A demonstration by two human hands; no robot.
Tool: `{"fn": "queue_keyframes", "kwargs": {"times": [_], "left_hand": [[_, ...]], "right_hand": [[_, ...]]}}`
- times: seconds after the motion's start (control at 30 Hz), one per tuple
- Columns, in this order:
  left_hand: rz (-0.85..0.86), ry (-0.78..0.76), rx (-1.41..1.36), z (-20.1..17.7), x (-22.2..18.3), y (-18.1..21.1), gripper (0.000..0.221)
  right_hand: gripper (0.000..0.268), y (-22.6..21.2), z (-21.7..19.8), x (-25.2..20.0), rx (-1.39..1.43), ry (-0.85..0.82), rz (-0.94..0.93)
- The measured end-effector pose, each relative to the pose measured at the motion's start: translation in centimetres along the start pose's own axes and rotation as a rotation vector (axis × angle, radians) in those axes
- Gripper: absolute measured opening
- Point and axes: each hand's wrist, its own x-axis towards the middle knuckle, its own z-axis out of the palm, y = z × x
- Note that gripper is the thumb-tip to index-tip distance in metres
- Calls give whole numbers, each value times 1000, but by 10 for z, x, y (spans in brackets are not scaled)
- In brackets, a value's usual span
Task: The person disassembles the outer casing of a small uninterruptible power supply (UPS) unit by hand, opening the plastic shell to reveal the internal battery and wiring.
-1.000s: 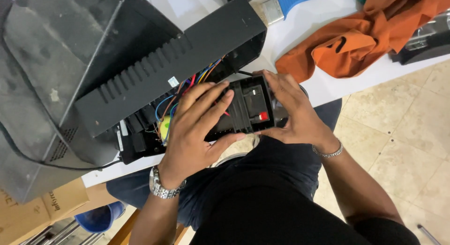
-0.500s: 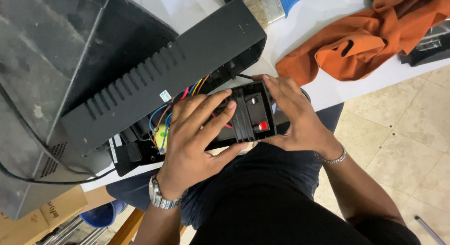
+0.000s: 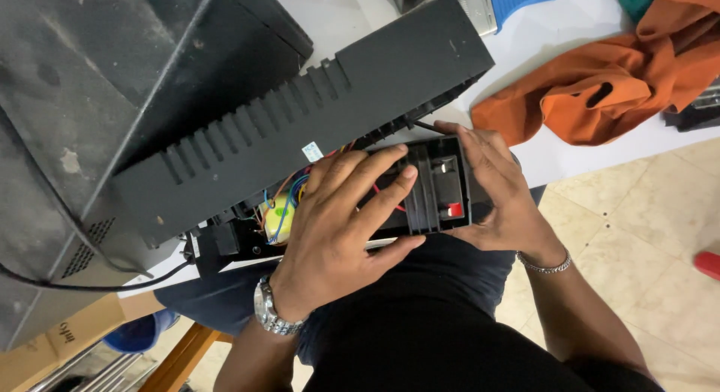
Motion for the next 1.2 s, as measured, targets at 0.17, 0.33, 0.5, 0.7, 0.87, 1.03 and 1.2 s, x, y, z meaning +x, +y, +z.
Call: {"fn": "queue_keyframes", "kwargs": {"times": [0.17, 0.33, 0.5, 0.7, 0.87, 1.03, 1.2], "left_hand": [[12, 1, -27, -2, 0, -5, 68], [14, 7, -23, -1, -4, -8, 74], [35, 15, -54, -3, -5, -10, 71], [31, 8, -32, -3, -6, -10, 66], [1, 10, -36, -8, -2, -7, 61], [-89, -67, -22, -4, -1, -4, 75], [-89, -70, -17, -6, 1, 0, 78]], "right_hand": [[101, -1, 1, 3, 6, -2, 7], [105, -3, 2, 4, 25, -18, 21], [97, -6, 4, 5, 18, -3, 21], [101, -5, 4, 7, 35, -11, 21], [103, -6, 4, 7, 27, 0, 30], [103, -2, 3, 8, 45, 21, 27], [106, 1, 1, 5, 75, 15, 40]]}}
